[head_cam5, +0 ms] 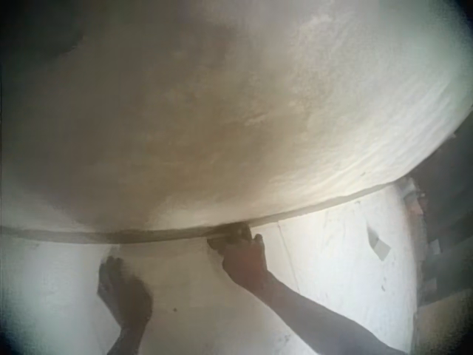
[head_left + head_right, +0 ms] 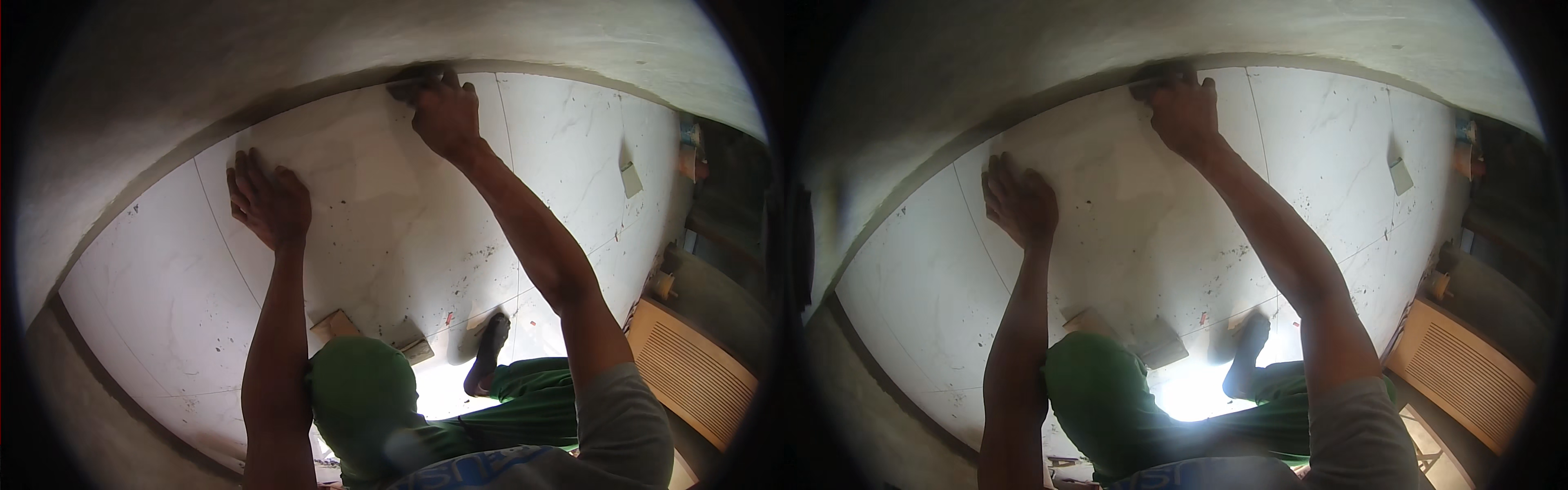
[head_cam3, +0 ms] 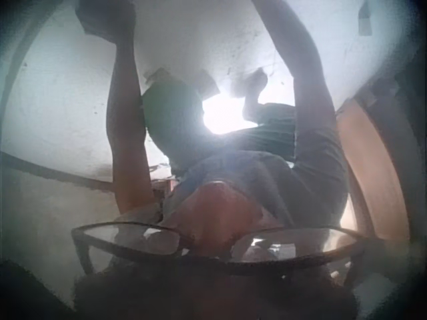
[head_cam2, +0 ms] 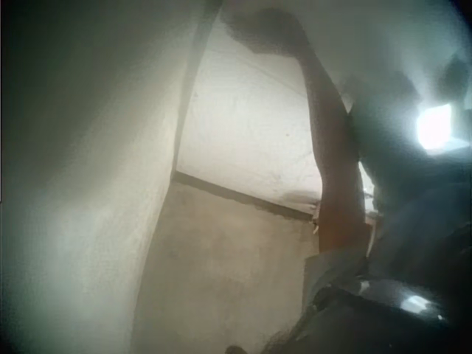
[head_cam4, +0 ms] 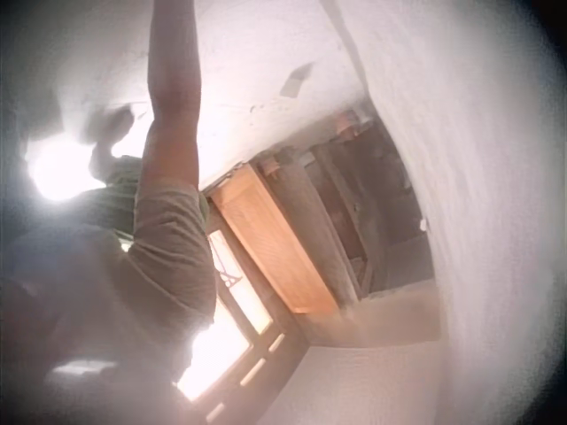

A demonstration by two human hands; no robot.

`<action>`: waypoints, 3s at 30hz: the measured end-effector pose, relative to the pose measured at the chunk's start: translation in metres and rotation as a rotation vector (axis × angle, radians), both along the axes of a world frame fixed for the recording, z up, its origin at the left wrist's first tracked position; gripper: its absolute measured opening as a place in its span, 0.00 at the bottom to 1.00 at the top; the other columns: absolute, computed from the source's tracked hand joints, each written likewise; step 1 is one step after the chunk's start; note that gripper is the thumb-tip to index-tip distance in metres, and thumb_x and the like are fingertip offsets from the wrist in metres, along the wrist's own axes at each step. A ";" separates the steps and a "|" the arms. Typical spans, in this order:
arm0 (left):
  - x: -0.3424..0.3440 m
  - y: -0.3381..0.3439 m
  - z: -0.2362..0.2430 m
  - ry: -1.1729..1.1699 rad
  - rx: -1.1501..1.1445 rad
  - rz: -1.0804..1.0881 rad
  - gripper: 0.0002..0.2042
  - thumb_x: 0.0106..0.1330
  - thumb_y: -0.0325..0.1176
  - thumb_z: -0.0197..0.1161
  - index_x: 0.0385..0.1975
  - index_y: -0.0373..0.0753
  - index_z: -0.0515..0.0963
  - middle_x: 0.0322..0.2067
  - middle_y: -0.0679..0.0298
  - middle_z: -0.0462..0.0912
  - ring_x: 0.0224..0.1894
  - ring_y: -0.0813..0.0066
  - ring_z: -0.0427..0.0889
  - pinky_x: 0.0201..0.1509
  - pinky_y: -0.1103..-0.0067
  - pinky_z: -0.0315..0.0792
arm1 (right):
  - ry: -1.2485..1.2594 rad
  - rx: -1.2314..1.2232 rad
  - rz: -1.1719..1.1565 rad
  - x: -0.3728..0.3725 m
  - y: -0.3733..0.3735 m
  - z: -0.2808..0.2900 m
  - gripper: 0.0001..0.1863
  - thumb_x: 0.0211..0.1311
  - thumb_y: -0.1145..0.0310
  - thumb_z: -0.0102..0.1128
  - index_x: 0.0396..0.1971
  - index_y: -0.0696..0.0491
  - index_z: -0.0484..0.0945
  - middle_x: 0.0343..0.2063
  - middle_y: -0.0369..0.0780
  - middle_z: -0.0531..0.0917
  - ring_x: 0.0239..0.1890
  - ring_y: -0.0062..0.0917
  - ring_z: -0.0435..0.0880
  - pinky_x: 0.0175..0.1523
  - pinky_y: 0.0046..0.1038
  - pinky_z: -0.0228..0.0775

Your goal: The person applies grout to the junction between floor tiles and the wall using an applicator block and a putty knife, then wipes away the excess material with the block and by hand.

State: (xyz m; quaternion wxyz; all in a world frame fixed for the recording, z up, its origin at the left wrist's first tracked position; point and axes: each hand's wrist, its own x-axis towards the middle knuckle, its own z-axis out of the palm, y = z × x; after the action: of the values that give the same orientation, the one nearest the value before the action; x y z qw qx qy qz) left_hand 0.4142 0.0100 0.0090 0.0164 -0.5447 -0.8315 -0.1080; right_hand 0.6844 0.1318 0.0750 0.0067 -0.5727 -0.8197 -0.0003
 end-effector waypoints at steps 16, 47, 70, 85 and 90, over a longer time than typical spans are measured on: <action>-0.005 -0.004 -0.002 -0.027 0.019 0.028 0.31 0.77 0.45 0.55 0.79 0.46 0.64 0.77 0.63 0.65 0.81 0.58 0.60 0.79 0.54 0.60 | -0.009 0.094 0.125 -0.044 -0.009 -0.021 0.20 0.53 0.74 0.68 0.49 0.45 0.88 0.51 0.40 0.84 0.57 0.39 0.82 0.51 0.48 0.78; -0.008 -0.005 -0.015 0.154 0.005 -0.296 0.36 0.84 0.59 0.43 0.82 0.39 0.57 0.81 0.53 0.59 0.81 0.39 0.60 0.77 0.50 0.66 | -0.226 -0.590 -0.512 0.353 -0.353 0.206 0.14 0.65 0.71 0.56 0.46 0.48 0.88 0.46 0.44 0.89 0.54 0.43 0.86 0.57 0.46 0.80; -0.134 0.046 -0.114 1.154 -0.057 -0.719 0.28 0.82 0.50 0.57 0.77 0.47 0.67 0.74 0.43 0.71 0.67 0.31 0.77 0.54 0.38 0.80 | 0.899 -0.973 -0.001 0.322 -0.061 -0.033 0.13 0.73 0.65 0.68 0.50 0.55 0.89 0.44 0.42 0.93 0.40 0.29 0.93 0.46 0.33 0.88; 0.036 -0.259 0.029 0.319 -0.180 0.094 0.44 0.68 0.69 0.65 0.76 0.43 0.68 0.70 0.41 0.74 0.69 0.27 0.73 0.66 0.34 0.70 | 0.210 -1.024 0.815 0.076 -0.168 -0.021 0.22 0.66 0.60 0.65 0.54 0.59 0.86 0.49 0.56 0.87 0.54 0.55 0.85 0.65 0.48 0.76; 0.042 -0.343 -0.012 -0.244 -0.043 0.240 0.46 0.62 0.66 0.73 0.74 0.41 0.70 0.72 0.44 0.71 0.75 0.36 0.67 0.75 0.46 0.66 | 0.289 -1.074 1.000 0.091 -0.244 -0.053 0.14 0.60 0.65 0.67 0.39 0.60 0.86 0.32 0.55 0.87 0.40 0.51 0.88 0.54 0.52 0.79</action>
State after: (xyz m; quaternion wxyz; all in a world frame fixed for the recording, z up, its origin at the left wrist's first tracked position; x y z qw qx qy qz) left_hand 0.4563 -0.3327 -0.0028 -0.0835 -0.4244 -0.8885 -0.1529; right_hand 0.7756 -0.1117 0.0221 -0.1670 -0.0505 -0.8606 0.4785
